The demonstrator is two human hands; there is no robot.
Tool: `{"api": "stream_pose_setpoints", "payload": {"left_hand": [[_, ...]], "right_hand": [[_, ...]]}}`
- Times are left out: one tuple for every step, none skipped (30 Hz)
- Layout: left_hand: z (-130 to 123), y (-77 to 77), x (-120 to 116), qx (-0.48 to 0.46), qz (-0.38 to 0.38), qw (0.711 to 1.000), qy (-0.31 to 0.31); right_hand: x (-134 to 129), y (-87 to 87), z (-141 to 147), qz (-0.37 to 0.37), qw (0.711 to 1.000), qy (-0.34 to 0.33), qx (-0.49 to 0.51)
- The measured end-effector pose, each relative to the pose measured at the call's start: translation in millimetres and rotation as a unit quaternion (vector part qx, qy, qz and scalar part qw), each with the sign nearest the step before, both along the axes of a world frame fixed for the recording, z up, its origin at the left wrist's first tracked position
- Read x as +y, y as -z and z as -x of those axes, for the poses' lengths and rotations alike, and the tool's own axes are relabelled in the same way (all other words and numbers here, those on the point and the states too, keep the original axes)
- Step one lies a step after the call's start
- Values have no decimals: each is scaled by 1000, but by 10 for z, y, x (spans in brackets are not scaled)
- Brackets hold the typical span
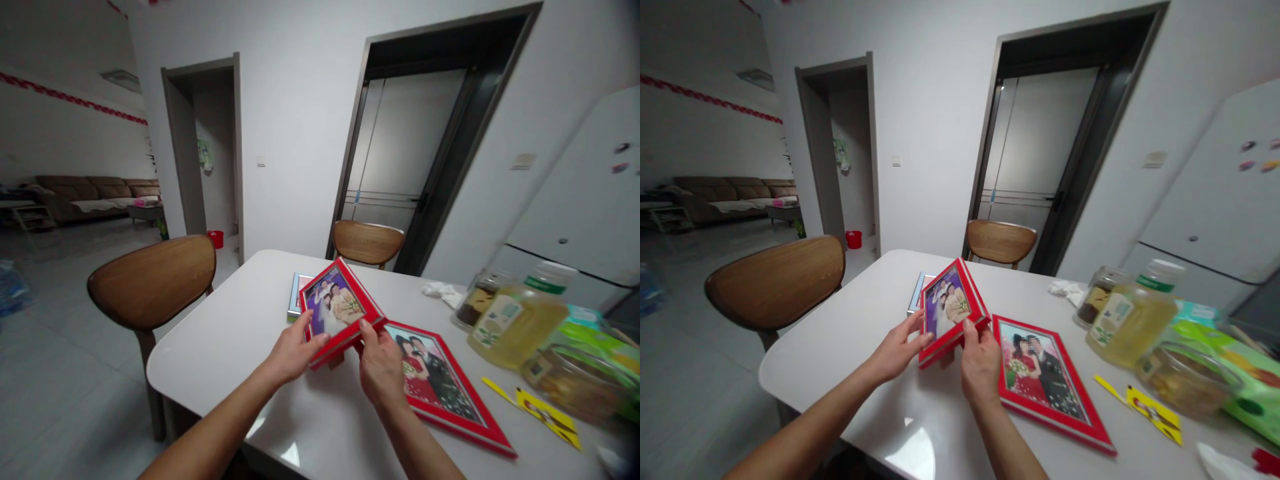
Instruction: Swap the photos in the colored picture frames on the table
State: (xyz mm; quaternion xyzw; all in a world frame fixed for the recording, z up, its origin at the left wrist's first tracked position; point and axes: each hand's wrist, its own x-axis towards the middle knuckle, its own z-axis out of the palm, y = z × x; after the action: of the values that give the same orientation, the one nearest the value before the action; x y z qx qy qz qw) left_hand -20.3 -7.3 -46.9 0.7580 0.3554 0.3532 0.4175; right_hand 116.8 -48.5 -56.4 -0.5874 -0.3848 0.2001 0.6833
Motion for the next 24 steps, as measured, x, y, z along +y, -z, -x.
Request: {"api": "stream_pose_setpoints", "payload": {"left_hand": [[2,-54,-57,-79,48,995,23],[4,-112,-122,-153,93,983,41],[11,-170,-193,-212,126,968,51],[24,-224,-268,-255,151,953,57],[44,-268,-342,-285,169,942,61],[72,-297,-411,-304,185,932,67],[107,-309,-472,-316,200,925,74],[147,-301,-521,-322,215,919,79],[189,-274,-559,-323,231,914,81],[232,-231,-584,-320,246,911,80],[272,-176,-598,-316,255,911,77],[310,-112,-601,-311,259,912,74],[345,-44,-596,-305,258,914,72],[377,25,-583,-297,252,918,72],[407,93,-564,-286,243,924,72],[436,159,-540,-271,230,933,64],[464,222,-514,-247,213,944,50],[492,281,-487,-214,194,957,30],[520,337,-462,-172,173,970,9],[548,390,-439,-122,151,981,-14],[573,439,-420,-67,126,989,-38],[595,484,-405,-10,98,993,-59],[613,525,-393,43,69,994,-78],[626,561,-383,90,38,991,-96]], "right_hand": [[-158,-36,44,-4,999,19,-43],[-319,-67,86,-6,995,28,-98],[-474,-89,124,-10,986,31,-162],[-617,-98,158,-24,972,25,-231],[-741,-92,188,-53,951,11,-304],[-842,-67,213,-80,925,-8,-371],[-921,-24,234,-107,896,-31,-431],[-976,36,253,-127,868,-52,-478],[-1011,109,273,-137,847,-66,-510],[-1029,190,296,-141,834,-73,-529],[-1034,275,323,-146,825,-76,-541],[-1028,357,355,-152,818,-76,-549],[-1016,432,393,-155,813,-76,-556],[-999,497,435,-157,807,-78,-564],[-981,551,481,-158,799,-82,-574],[-961,595,529,-155,792,-86,-585],[-941,632,578,-149,787,-87,-593],[-921,665,625,-141,783,-85,-600],[-900,698,670,-134,780,-81,-606],[-878,732,711,-125,777,-78,-612],[-855,769,748,-115,774,-76,-617],[-833,809,780,-106,772,-75,-622],[-812,850,809,-98,770,-76,-626],[-794,886,835,-92,769,-79,-628]]}}
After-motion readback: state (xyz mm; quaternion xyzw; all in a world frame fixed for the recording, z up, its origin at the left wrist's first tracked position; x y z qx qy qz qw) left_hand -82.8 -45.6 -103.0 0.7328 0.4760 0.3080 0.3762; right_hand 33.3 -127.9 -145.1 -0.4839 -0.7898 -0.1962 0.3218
